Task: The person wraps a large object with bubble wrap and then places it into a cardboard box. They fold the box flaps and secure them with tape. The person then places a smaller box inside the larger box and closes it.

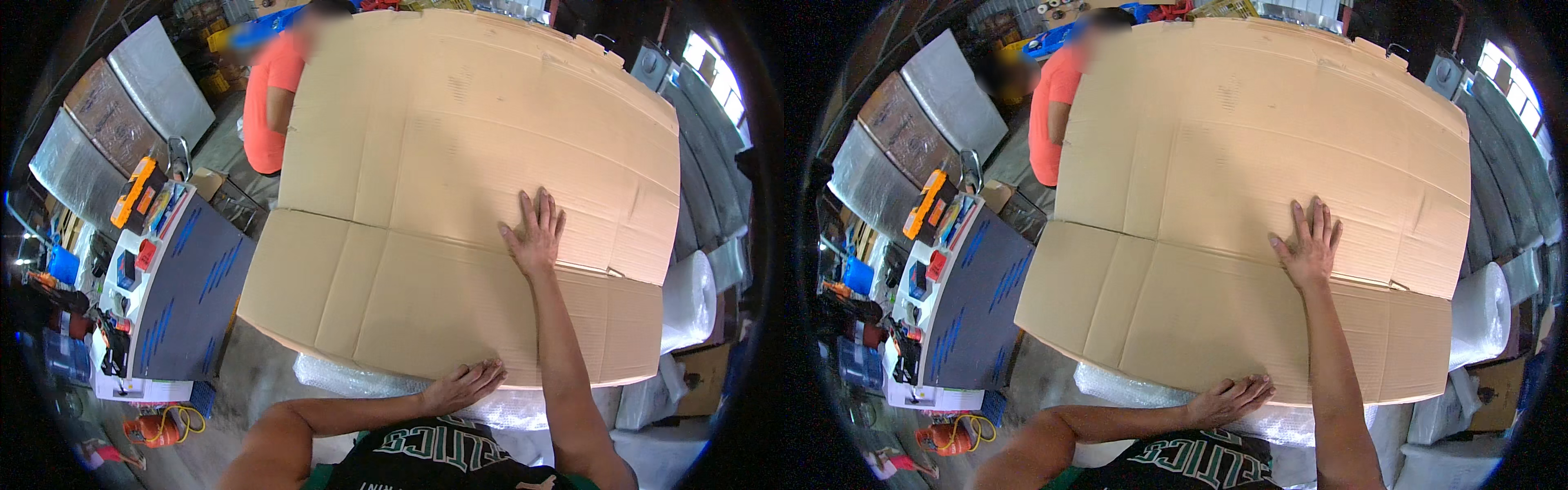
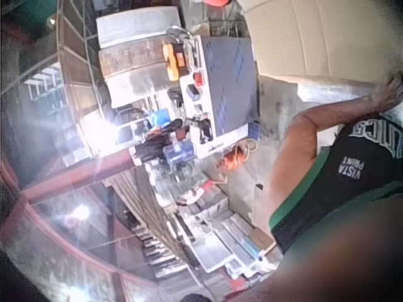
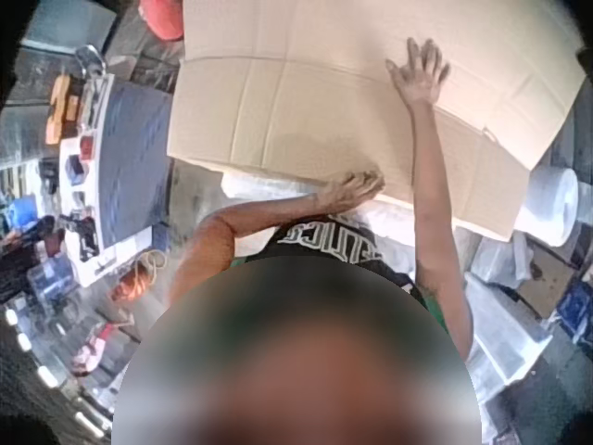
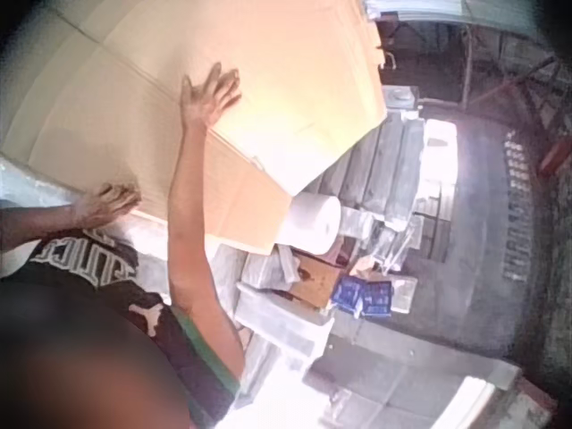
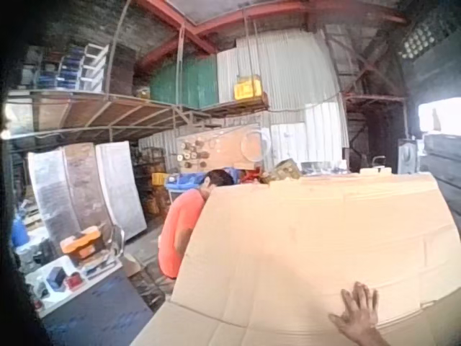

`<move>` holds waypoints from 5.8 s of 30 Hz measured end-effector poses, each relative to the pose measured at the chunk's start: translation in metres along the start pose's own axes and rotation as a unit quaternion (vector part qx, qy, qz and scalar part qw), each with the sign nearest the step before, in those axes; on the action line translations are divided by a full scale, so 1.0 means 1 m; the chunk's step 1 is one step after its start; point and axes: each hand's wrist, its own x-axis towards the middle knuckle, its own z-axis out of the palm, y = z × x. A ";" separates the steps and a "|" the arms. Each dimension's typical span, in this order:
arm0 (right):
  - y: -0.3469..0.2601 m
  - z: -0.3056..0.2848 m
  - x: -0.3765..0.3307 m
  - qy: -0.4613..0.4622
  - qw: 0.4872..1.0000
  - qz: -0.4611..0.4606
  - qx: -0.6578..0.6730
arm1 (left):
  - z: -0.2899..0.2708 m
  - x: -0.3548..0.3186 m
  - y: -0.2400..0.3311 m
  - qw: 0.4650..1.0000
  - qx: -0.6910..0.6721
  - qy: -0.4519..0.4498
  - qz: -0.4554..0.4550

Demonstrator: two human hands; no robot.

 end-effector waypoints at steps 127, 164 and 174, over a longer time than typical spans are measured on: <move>-0.119 -0.006 0.195 -0.001 0.977 -0.212 -0.029 | 0.063 0.158 -0.331 0.810 -0.279 0.122 -0.501; -0.069 0.085 0.085 0.111 0.958 0.038 0.263 | -0.012 0.250 -0.433 0.976 -0.045 -0.113 -0.182; -0.070 0.088 0.087 0.113 0.961 0.058 0.244 | -0.008 0.242 -0.424 0.983 -0.013 -0.039 -0.179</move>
